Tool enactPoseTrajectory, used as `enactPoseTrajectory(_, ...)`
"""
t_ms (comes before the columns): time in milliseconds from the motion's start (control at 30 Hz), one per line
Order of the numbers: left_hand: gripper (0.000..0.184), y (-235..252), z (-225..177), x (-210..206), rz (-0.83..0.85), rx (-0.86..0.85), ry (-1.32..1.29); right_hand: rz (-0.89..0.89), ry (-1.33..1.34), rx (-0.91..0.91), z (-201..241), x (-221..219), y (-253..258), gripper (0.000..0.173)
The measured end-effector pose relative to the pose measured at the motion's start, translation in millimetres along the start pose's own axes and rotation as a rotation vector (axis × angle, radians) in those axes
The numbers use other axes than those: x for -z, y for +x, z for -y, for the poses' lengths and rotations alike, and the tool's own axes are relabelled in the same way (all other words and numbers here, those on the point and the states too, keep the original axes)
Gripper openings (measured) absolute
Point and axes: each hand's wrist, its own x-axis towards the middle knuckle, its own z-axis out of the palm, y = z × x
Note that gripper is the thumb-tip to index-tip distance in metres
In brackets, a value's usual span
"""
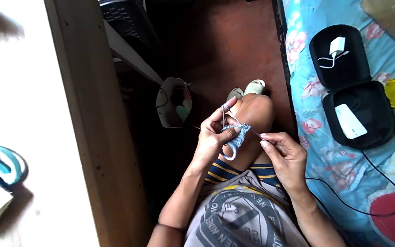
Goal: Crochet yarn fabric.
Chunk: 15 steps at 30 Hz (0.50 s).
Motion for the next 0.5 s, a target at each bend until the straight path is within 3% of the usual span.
enactPoseTrajectory(200, 0.064, 0.4, -1.5, -2.1, -0.008, -0.005, 0.011, -0.065, -0.328, 0.232, -5.7, 2.1, -0.6, 0.018)
enactPoseTrajectory(500, 0.061, 0.2, -1.5, 0.6, -0.002, 0.02, -0.014, -0.071, -0.399, 0.287, -8.3, 3.0, -2.3, 0.018)
